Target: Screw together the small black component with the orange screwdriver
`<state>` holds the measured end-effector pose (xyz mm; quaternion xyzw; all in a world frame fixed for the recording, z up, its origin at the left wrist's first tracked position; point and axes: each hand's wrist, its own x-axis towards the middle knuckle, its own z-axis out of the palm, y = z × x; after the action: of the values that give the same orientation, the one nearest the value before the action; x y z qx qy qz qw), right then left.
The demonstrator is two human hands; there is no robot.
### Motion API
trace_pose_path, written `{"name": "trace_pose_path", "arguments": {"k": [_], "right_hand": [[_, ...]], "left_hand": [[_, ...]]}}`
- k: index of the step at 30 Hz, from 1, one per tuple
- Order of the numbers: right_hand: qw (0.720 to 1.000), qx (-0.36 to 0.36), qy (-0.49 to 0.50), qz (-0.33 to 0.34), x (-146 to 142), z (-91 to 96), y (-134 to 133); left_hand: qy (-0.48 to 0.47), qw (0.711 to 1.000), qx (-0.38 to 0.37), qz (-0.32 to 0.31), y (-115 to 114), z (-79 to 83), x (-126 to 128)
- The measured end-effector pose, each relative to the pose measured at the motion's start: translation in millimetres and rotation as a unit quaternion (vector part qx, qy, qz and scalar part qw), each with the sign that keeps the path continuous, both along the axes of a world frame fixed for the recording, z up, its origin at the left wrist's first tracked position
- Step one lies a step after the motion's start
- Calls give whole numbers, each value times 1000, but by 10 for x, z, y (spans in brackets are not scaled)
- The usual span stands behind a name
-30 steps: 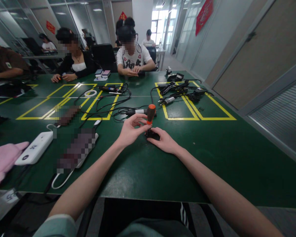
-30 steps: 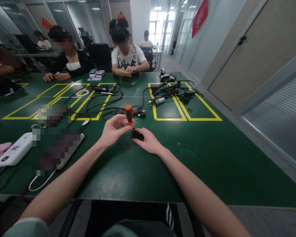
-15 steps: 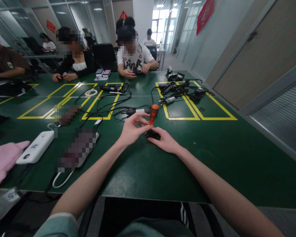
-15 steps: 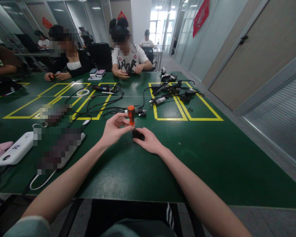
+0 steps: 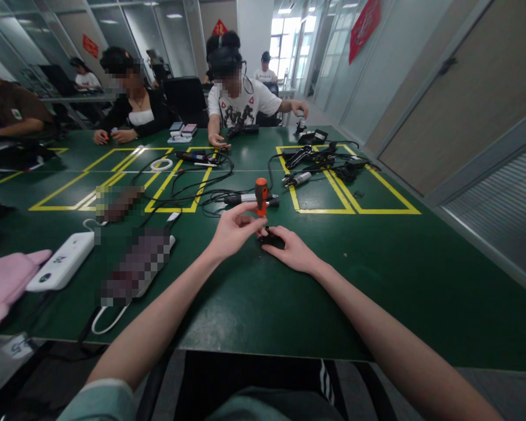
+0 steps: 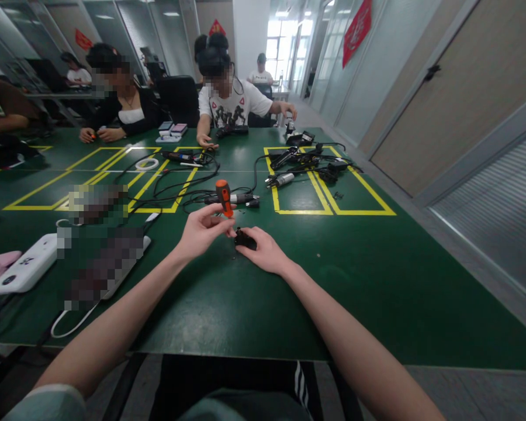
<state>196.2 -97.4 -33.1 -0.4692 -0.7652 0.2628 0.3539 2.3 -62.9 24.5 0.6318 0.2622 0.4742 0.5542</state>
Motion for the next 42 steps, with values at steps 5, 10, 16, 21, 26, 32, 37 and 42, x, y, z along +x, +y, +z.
{"name": "trace_pose_path", "arguments": {"k": [5,10,16,21,26,32,37,42], "right_hand": [[1000,5,-1,-4,-3,-23,5],[1000,3,-3,-6,-8,-27,6],[1000,-2,2,-4,-1,-16,2],[1000,-4,-3,-10,-3,-13,-2],[1000,-2,-4,-14,-5,-20,-1],[1000,-2,-2,-15,-9,-16,0],[1000,0,-9,-13,-14,-1,-4],[1000,5,-1,-9,-4,-8,0]], "left_hand": [[-11,1000,4,-14,3,39,-38],[-26,999,-9,-21,14,10,-29],[-2,1000,3,-25,-1,16,-28],[-10,1000,-3,-18,-16,13,-10],[-12,1000,2,-13,-27,25,1],[4,1000,12,-4,-56,40,8],[-17,1000,2,-1,-38,12,19],[-3,1000,8,-17,-28,44,-24]]}}
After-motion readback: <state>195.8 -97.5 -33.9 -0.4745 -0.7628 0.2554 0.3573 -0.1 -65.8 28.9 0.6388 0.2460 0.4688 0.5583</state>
